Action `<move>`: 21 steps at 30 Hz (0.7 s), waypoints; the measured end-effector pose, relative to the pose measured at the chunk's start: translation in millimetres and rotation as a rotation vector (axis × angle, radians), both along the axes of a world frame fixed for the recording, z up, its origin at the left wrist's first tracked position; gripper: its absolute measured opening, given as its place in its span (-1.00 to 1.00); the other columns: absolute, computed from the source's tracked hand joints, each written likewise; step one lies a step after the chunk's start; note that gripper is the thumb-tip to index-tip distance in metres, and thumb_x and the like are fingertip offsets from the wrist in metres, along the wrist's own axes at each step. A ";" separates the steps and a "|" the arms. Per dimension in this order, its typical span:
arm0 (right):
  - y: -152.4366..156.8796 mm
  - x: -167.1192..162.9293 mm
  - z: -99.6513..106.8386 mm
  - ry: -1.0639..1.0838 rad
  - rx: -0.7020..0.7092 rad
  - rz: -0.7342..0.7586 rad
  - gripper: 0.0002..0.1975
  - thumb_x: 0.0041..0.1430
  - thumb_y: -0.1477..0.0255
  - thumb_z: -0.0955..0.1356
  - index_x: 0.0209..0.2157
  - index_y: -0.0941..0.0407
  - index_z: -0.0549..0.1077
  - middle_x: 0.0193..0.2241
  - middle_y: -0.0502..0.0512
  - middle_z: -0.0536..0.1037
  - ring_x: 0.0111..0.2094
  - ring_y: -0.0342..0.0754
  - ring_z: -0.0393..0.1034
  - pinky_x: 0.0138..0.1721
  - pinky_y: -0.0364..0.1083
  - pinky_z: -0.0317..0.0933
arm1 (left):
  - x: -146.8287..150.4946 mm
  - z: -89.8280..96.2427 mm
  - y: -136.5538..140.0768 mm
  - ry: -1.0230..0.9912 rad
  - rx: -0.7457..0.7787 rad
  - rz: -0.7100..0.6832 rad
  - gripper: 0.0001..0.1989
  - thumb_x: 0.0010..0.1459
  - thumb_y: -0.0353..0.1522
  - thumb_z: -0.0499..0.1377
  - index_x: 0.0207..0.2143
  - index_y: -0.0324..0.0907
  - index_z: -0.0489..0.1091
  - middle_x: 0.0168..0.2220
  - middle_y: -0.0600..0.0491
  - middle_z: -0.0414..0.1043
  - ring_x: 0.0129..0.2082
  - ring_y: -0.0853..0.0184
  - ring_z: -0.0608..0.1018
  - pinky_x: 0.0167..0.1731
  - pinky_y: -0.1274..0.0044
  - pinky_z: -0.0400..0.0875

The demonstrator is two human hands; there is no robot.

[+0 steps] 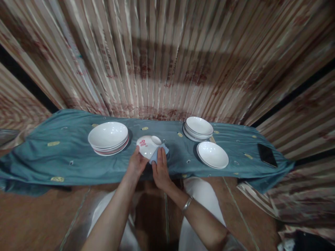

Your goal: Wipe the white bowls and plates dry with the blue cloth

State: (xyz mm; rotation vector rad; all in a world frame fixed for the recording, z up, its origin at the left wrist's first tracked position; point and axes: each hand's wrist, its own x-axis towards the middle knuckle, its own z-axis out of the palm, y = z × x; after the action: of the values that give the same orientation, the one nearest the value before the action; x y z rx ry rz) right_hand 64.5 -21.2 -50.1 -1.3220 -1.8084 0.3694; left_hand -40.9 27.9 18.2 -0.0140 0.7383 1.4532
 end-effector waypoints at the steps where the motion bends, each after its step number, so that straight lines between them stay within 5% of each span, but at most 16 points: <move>1: -2.6 -0.1 2.3 -0.036 0.023 0.019 -0.39 0.36 0.42 0.06 0.36 0.18 -0.28 0.38 0.24 -0.21 0.38 0.05 -0.35 0.32 0.20 -0.13 | 0.6 0.0 0.3 0.005 0.005 0.000 -0.57 0.33 -0.34 -0.07 0.14 -0.36 0.29 -0.20 -0.15 0.59 -0.23 0.23 0.62 -0.07 0.39 0.47; 12: 1.5 8.5 31.3 -0.380 0.166 0.088 -0.45 0.29 0.58 0.12 0.31 0.21 0.04 0.31 0.23 0.11 0.37 0.03 -0.23 0.28 0.14 -0.08 | 5.3 -6.0 0.7 0.010 0.048 -0.026 -0.68 0.29 -0.41 -0.02 -0.02 -0.35 0.41 -0.29 -0.09 0.59 -0.19 0.28 0.61 -0.05 0.47 0.44; 21: 19.1 22.1 51.9 -0.342 0.187 0.027 -0.50 0.32 0.49 0.12 0.28 0.13 0.13 0.27 0.20 0.21 0.36 0.08 -0.19 0.27 0.19 -0.13 | 16.1 -6.1 -7.8 0.180 0.250 -0.043 -0.77 0.17 -0.39 0.13 -0.19 -0.36 0.49 -0.21 -0.12 0.58 -0.08 0.22 0.57 0.04 0.42 0.37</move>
State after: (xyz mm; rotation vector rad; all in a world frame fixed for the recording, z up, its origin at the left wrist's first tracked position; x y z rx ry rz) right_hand 86.6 -2.1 1.8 -1.2867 -2.0866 -0.0169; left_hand -24.8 20.2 12.0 0.3267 0.6927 1.5092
